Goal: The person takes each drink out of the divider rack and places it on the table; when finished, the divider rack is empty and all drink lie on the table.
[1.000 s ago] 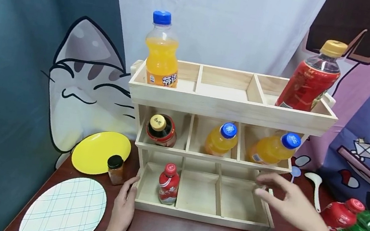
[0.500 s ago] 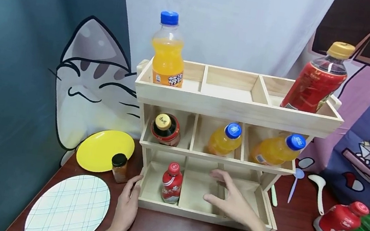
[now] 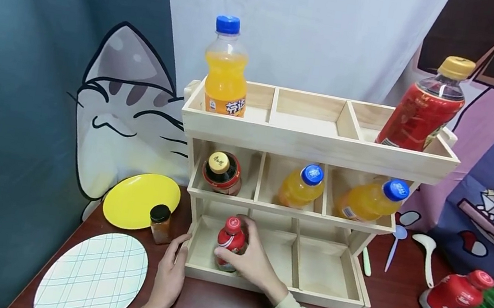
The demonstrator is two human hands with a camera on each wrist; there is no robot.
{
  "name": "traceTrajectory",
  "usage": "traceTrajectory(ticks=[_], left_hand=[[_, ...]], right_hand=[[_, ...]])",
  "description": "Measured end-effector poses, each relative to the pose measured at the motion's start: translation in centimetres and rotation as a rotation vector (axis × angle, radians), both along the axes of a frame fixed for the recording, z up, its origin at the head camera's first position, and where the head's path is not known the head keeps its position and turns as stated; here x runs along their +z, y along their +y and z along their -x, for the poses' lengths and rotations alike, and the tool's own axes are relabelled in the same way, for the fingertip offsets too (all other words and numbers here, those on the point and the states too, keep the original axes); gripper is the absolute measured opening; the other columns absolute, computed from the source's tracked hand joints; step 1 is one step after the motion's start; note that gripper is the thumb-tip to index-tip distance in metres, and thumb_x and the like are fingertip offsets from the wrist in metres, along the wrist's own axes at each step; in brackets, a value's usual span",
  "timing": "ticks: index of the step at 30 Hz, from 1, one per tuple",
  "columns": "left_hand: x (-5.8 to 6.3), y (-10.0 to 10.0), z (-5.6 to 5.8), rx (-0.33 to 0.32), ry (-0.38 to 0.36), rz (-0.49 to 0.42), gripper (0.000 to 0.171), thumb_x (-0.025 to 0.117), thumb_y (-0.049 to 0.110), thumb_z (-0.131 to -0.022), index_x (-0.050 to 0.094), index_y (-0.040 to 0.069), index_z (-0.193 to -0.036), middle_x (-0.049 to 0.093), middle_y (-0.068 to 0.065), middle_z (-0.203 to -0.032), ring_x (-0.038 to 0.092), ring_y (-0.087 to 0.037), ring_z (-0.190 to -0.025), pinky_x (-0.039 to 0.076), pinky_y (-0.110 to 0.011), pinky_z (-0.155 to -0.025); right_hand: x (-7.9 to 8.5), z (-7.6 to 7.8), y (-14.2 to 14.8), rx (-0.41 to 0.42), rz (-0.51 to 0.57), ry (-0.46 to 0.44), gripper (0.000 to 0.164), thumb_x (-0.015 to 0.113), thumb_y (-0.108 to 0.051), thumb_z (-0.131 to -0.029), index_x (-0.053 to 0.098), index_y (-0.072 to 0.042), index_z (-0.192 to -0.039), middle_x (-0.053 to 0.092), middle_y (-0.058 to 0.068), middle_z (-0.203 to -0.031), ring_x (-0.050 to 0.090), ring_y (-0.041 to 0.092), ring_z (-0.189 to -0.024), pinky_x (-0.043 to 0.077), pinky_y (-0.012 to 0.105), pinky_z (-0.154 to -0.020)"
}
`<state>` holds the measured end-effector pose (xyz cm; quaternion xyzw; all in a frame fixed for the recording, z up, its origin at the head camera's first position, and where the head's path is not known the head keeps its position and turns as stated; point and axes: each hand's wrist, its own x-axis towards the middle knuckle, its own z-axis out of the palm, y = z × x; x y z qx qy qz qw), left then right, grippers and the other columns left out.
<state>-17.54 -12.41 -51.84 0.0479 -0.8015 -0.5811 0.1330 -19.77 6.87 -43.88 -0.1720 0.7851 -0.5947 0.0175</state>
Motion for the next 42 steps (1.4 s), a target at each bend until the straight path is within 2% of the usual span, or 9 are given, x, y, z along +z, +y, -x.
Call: traceTrajectory(ticks=[2, 5, 15, 34, 38, 42], left_hand=[[0.0, 0.0, 0.1, -0.010, 0.008, 0.004, 0.029, 0.038, 0.033, -0.096, 0.047, 0.029, -0.123, 0.046, 0.011, -0.129, 0.037, -0.005, -0.123, 0.033, -0.036, -0.098], [-0.1, -0.1, 0.3, -0.013, 0.016, 0.008, 0.030, 0.037, 0.035, -0.096, 0.047, 0.029, -0.124, 0.046, 0.010, -0.130, 0.036, -0.006, -0.124, 0.032, -0.038, -0.098], [-0.1, -0.2, 0.1, 0.010, -0.009, 0.038, 0.030, 0.037, 0.035, -0.095, 0.046, 0.032, -0.123, 0.045, 0.011, -0.130, 0.036, -0.006, -0.123, 0.033, -0.037, -0.096], [-0.2, -0.1, -0.1, 0.020, -0.016, 0.040, 0.030, 0.037, 0.037, -0.095, 0.046, 0.032, -0.123, 0.046, 0.012, -0.129, 0.037, -0.005, -0.122, 0.033, -0.036, -0.096], [-0.2, -0.1, 0.1, 0.006, -0.001, 0.036, 0.030, 0.037, 0.037, -0.095, 0.046, 0.033, -0.123, 0.046, 0.012, -0.130, 0.037, -0.004, -0.122, 0.034, -0.037, -0.095], [-0.2, -0.2, 0.1, 0.001, 0.006, 0.033, 0.029, 0.038, 0.036, -0.095, 0.046, 0.033, -0.123, 0.046, 0.012, -0.129, 0.038, -0.004, -0.122, 0.034, -0.038, -0.095]], right_hand=[[-0.4, 0.0, -0.4, -0.011, -0.026, 0.000, 0.075, 0.078, -0.027, -0.068, 0.033, -0.018, -0.128, 0.054, -0.002, -0.111, 0.054, 0.011, -0.100, 0.044, 0.028, -0.086], [-0.8, -0.1, -0.7, -0.024, -0.072, 0.020, 0.068, 0.077, -0.026, -0.069, 0.037, -0.021, -0.123, 0.057, -0.004, -0.106, 0.055, 0.009, -0.097, 0.044, 0.027, -0.085], [-0.8, -0.1, -0.8, -0.007, -0.076, 0.069, 0.064, 0.075, -0.021, -0.071, 0.038, -0.019, -0.123, 0.057, -0.002, -0.107, 0.056, 0.008, -0.098, 0.044, 0.026, -0.086], [-1.6, -0.1, -0.6, 0.045, -0.021, 0.093, 0.064, 0.075, -0.020, -0.071, 0.038, -0.018, -0.123, 0.056, -0.002, -0.109, 0.055, 0.010, -0.099, 0.045, 0.025, -0.087], [-1.3, -0.4, -0.5, 0.061, -0.005, 0.111, 0.067, 0.075, -0.020, -0.071, 0.037, -0.015, -0.126, 0.055, -0.001, -0.112, 0.055, 0.010, -0.101, 0.044, 0.024, -0.087], [-0.3, -1.2, -0.6, 0.096, 0.046, 0.152, 0.069, 0.075, -0.017, -0.072, 0.035, -0.011, -0.128, 0.054, 0.003, -0.113, 0.056, 0.010, -0.100, 0.046, 0.025, -0.086]])
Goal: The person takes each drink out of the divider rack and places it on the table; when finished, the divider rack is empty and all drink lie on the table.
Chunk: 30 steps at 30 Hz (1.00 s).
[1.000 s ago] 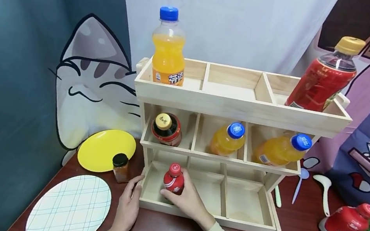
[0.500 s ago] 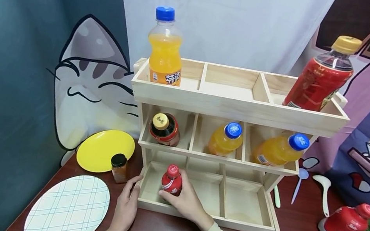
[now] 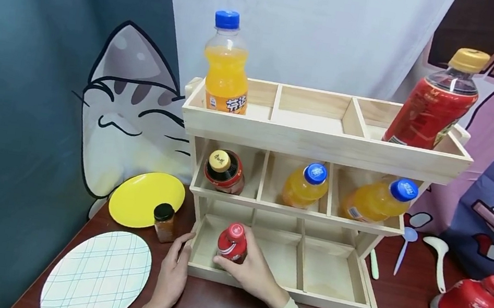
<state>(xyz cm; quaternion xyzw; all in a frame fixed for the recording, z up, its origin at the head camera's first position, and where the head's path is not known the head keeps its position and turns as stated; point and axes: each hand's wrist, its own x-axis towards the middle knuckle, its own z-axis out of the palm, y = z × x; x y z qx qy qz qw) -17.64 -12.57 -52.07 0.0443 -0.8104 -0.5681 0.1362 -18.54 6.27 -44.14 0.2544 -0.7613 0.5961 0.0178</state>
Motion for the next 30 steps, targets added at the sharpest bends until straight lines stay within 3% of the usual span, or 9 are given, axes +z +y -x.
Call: traceTrajectory(ticks=[6, 10, 14, 18, 21, 25, 30], left_hand=[[0.1, -0.3, 0.0, 0.001, 0.012, -0.010, 0.030, 0.038, 0.035, -0.095, 0.047, 0.030, -0.123, 0.046, 0.012, -0.129, 0.038, -0.004, -0.122, 0.033, -0.037, -0.096], [0.2, -0.3, 0.0, -0.005, 0.009, -0.015, 0.030, 0.037, 0.036, -0.095, 0.047, 0.032, -0.123, 0.046, 0.012, -0.129, 0.038, -0.004, -0.122, 0.033, -0.036, -0.097], [0.2, 0.0, -0.1, 0.005, -0.014, -0.019, 0.028, 0.038, 0.034, -0.096, 0.047, 0.034, -0.122, 0.051, 0.010, -0.123, 0.051, -0.007, -0.101, 0.037, -0.031, -0.089], [0.2, 0.2, -0.1, 0.008, -0.026, -0.021, 0.028, 0.039, 0.034, -0.095, 0.047, 0.033, -0.122, 0.052, 0.010, -0.120, 0.051, -0.008, -0.090, 0.037, -0.028, -0.083], [0.2, 0.1, -0.2, 0.001, -0.037, -0.046, 0.028, 0.040, 0.035, -0.095, 0.047, 0.032, -0.122, 0.058, 0.003, -0.097, 0.054, -0.008, -0.077, 0.040, -0.026, -0.075], [0.3, 0.1, -0.3, -0.004, -0.041, -0.071, 0.029, 0.040, 0.036, -0.095, 0.048, 0.031, -0.122, 0.046, -0.009, -0.072, 0.044, -0.014, -0.047, 0.038, -0.025, -0.062], [0.3, 0.1, -0.2, 0.002, -0.032, -0.055, 0.028, 0.040, 0.034, -0.095, 0.048, 0.032, -0.121, 0.055, 0.002, -0.104, 0.051, -0.012, -0.066, 0.038, -0.025, -0.075]], right_hand=[[2.5, -1.7, -0.5, 0.080, 0.072, 0.016, 0.068, 0.075, -0.016, -0.071, 0.036, -0.019, -0.126, 0.055, 0.002, -0.110, 0.057, 0.011, -0.098, 0.047, 0.026, -0.085], [3.0, -2.7, -0.8, 0.140, 0.080, 0.024, 0.066, 0.076, -0.019, -0.071, 0.038, -0.022, -0.125, 0.056, -0.002, -0.109, 0.056, 0.012, -0.098, 0.046, 0.027, -0.087], [1.5, -3.5, -1.3, 0.218, 0.011, 0.073, 0.067, 0.075, -0.028, -0.071, 0.037, -0.024, -0.126, 0.056, -0.006, -0.110, 0.056, 0.010, -0.101, 0.044, 0.025, -0.089], [-0.5, -3.9, -1.8, 0.275, -0.077, 0.111, 0.068, 0.074, -0.036, -0.071, 0.036, -0.025, -0.126, 0.055, -0.010, -0.111, 0.055, 0.005, -0.100, 0.044, 0.022, -0.087], [-1.7, -3.9, -2.2, 0.306, -0.109, 0.139, 0.068, 0.073, -0.038, -0.072, 0.035, -0.024, -0.126, 0.054, -0.010, -0.109, 0.055, 0.002, -0.096, 0.046, 0.020, -0.082], [-2.8, -3.9, -2.6, 0.334, -0.124, 0.157, 0.066, 0.072, -0.038, -0.073, 0.035, -0.018, -0.124, 0.054, -0.009, -0.106, 0.055, -0.001, -0.092, 0.047, 0.017, -0.077], [-3.1, -3.8, -2.6, 0.355, -0.166, 0.177, 0.066, 0.070, -0.040, -0.073, 0.036, -0.018, -0.126, 0.053, -0.010, -0.107, 0.054, -0.002, -0.092, 0.046, 0.015, -0.077]])
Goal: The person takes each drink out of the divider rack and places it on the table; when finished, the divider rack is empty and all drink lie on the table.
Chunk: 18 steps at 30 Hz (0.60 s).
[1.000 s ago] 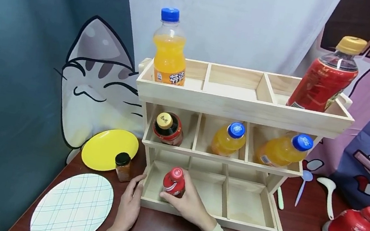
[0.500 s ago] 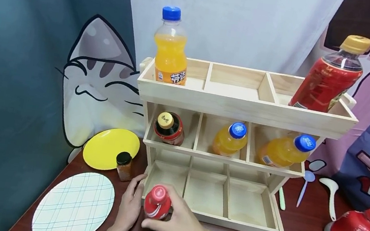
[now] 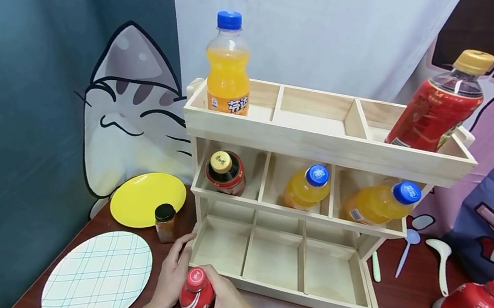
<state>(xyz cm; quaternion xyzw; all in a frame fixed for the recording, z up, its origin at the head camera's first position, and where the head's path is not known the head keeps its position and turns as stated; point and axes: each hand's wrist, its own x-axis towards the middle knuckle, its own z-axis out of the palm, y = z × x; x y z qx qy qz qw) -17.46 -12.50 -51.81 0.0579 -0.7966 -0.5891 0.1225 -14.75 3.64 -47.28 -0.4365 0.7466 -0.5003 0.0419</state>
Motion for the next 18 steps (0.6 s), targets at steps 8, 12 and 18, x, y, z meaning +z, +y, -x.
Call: traceTrajectory(ticks=[8, 12, 18], left_hand=[[1.5, 0.2, -0.5, -0.026, 0.021, 0.009, 0.030, 0.040, 0.027, -0.096, 0.048, 0.023, -0.125, 0.048, 0.003, -0.130, 0.047, -0.008, -0.105, 0.035, -0.026, -0.090], [2.0, 0.3, -0.7, -0.024, 0.027, 0.009, 0.030, 0.041, 0.022, -0.096, 0.049, 0.018, -0.125, 0.049, -0.001, -0.130, 0.044, -0.014, -0.117, 0.035, -0.034, -0.092], [0.2, 0.0, 0.0, -0.017, 0.061, 0.018, 0.029, 0.040, 0.030, -0.095, 0.049, 0.025, -0.123, 0.050, 0.006, -0.128, 0.042, -0.008, -0.119, 0.035, -0.038, -0.096]], right_hand=[[-0.5, -0.2, 0.2, 0.070, 0.066, -0.098, 0.057, 0.070, -0.033, -0.076, 0.041, -0.017, -0.123, 0.054, -0.008, -0.108, 0.054, 0.001, -0.095, 0.047, 0.020, -0.080], [-1.4, -0.4, 0.0, 0.077, 0.133, -0.143, 0.056, 0.069, -0.028, -0.078, 0.040, -0.013, -0.124, 0.055, -0.003, -0.107, 0.055, 0.003, -0.094, 0.048, 0.022, -0.078], [-2.2, -1.0, -0.4, 0.050, 0.243, -0.169, 0.055, 0.068, -0.022, -0.078, 0.039, -0.011, -0.123, 0.056, 0.003, -0.105, 0.054, 0.003, -0.094, 0.048, 0.024, -0.081]])
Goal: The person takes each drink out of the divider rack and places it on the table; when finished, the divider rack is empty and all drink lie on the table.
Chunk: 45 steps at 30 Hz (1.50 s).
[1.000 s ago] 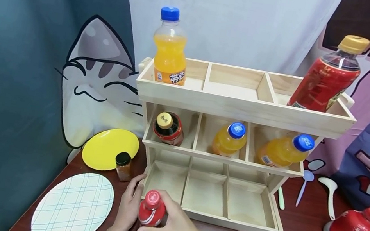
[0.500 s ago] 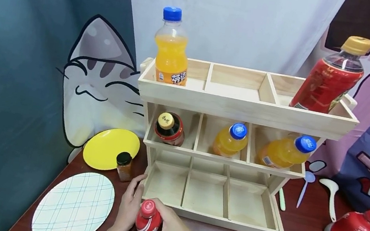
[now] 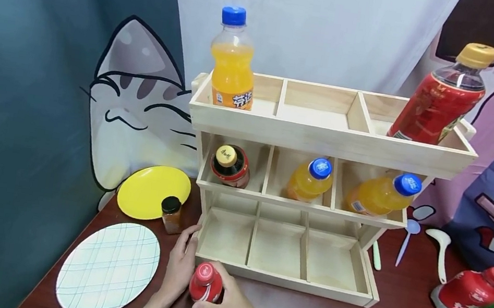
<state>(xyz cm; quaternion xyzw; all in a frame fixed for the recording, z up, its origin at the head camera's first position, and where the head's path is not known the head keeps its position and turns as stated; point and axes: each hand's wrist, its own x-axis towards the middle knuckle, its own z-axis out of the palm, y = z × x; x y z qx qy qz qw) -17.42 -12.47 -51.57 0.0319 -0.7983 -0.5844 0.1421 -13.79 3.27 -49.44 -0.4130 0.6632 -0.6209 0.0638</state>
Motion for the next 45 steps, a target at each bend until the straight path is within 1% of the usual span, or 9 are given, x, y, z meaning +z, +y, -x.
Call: traceTrajectory(ticks=[4, 7, 12, 17, 24, 32, 35, 41, 45], left_hand=[[-0.4, 0.7, 1.0, -0.013, 0.030, -0.017, 0.028, 0.041, 0.029, -0.095, 0.050, 0.025, -0.122, 0.051, 0.007, -0.126, 0.044, -0.009, -0.118, 0.035, -0.039, -0.097], [-0.7, 1.1, 1.2, -0.033, 0.019, -0.032, 0.029, 0.040, 0.027, -0.096, 0.049, 0.024, -0.123, 0.049, 0.006, -0.128, 0.042, -0.010, -0.121, 0.034, -0.040, -0.099], [-1.0, 0.7, 0.7, -0.017, 0.006, -0.065, 0.029, 0.040, 0.024, -0.096, 0.049, 0.023, -0.124, 0.048, 0.004, -0.130, 0.040, -0.013, -0.123, 0.033, -0.041, -0.098], [-0.4, 0.1, 0.0, 0.014, 0.018, -0.066, 0.030, 0.039, 0.025, -0.096, 0.048, 0.024, -0.125, 0.047, 0.005, -0.131, 0.037, -0.011, -0.125, 0.031, -0.038, -0.098], [0.3, 0.4, 0.2, 0.004, 0.017, -0.044, 0.031, 0.036, 0.032, -0.096, 0.046, 0.027, -0.125, 0.044, 0.006, -0.133, 0.035, -0.012, -0.126, 0.031, -0.040, -0.098], [-0.2, -1.1, 0.3, 0.011, -0.073, 0.013, 0.032, 0.035, 0.043, -0.094, 0.047, 0.034, -0.123, 0.045, 0.012, -0.131, 0.044, -0.007, -0.110, 0.035, -0.027, -0.085], [-0.2, -1.4, 0.5, 0.030, -0.088, 0.020, 0.032, 0.035, 0.044, -0.094, 0.048, 0.036, -0.122, 0.045, 0.013, -0.130, 0.045, -0.006, -0.110, 0.035, -0.027, -0.086], [-0.8, -0.3, -0.4, 0.054, -0.132, 0.003, 0.034, 0.034, 0.046, -0.094, 0.047, 0.032, -0.122, 0.043, 0.007, -0.133, 0.038, -0.012, -0.123, 0.032, -0.038, -0.096], [-0.6, 0.5, -0.3, 0.077, -0.129, 0.021, 0.033, 0.033, 0.044, -0.095, 0.047, 0.031, -0.122, 0.043, 0.005, -0.134, 0.038, -0.014, -0.122, 0.033, -0.039, -0.094]], right_hand=[[0.6, -0.1, 0.6, -0.032, 0.044, -0.007, 0.052, 0.065, -0.013, -0.078, 0.040, -0.007, -0.123, 0.056, 0.008, -0.107, 0.053, 0.004, -0.096, 0.047, 0.025, -0.083], [0.8, -0.6, 1.1, -0.111, 0.025, -0.012, 0.054, 0.065, -0.009, -0.076, 0.040, -0.006, -0.124, 0.056, 0.005, -0.106, 0.053, 0.003, -0.096, 0.046, 0.024, -0.083], [0.5, -1.8, 2.0, -0.230, -0.029, -0.011, 0.060, 0.068, -0.006, -0.075, 0.038, -0.011, -0.127, 0.056, 0.003, -0.108, 0.054, 0.005, -0.097, 0.045, 0.024, -0.084], [-0.2, -2.1, 4.0, -0.370, -0.063, 0.035, 0.065, 0.074, -0.012, -0.071, 0.039, -0.015, -0.127, 0.058, 0.001, -0.110, 0.055, 0.008, -0.100, 0.043, 0.024, -0.087], [0.6, -2.8, 9.4, -0.445, -0.081, -0.078, 0.067, 0.074, -0.014, -0.072, 0.038, -0.014, -0.128, 0.057, 0.003, -0.111, 0.055, 0.005, -0.097, 0.043, 0.022, -0.083], [-2.0, -5.0, 14.4, -0.605, -0.073, -0.190, 0.073, 0.075, -0.007, -0.070, 0.036, -0.014, -0.131, 0.057, 0.002, -0.112, 0.054, 0.007, -0.101, 0.041, 0.021, -0.087], [-2.0, -5.4, 15.8, -0.689, -0.063, -0.134, 0.078, 0.078, -0.004, -0.064, 0.038, -0.011, -0.130, 0.059, -0.003, -0.109, 0.055, 0.004, -0.098, 0.040, 0.017, -0.086], [-1.5, -6.7, 18.9, -0.989, -0.182, -0.144, 0.075, 0.081, -0.006, -0.057, 0.046, -0.010, -0.122, 0.060, -0.010, -0.097, 0.055, -0.001, -0.087, 0.042, 0.016, -0.078], [-1.3, -6.6, 20.9, -1.062, -0.171, -0.117, 0.069, 0.079, -0.003, -0.058, 0.046, -0.007, -0.119, 0.060, -0.013, -0.093, 0.055, -0.003, -0.084, 0.042, 0.013, -0.076]])
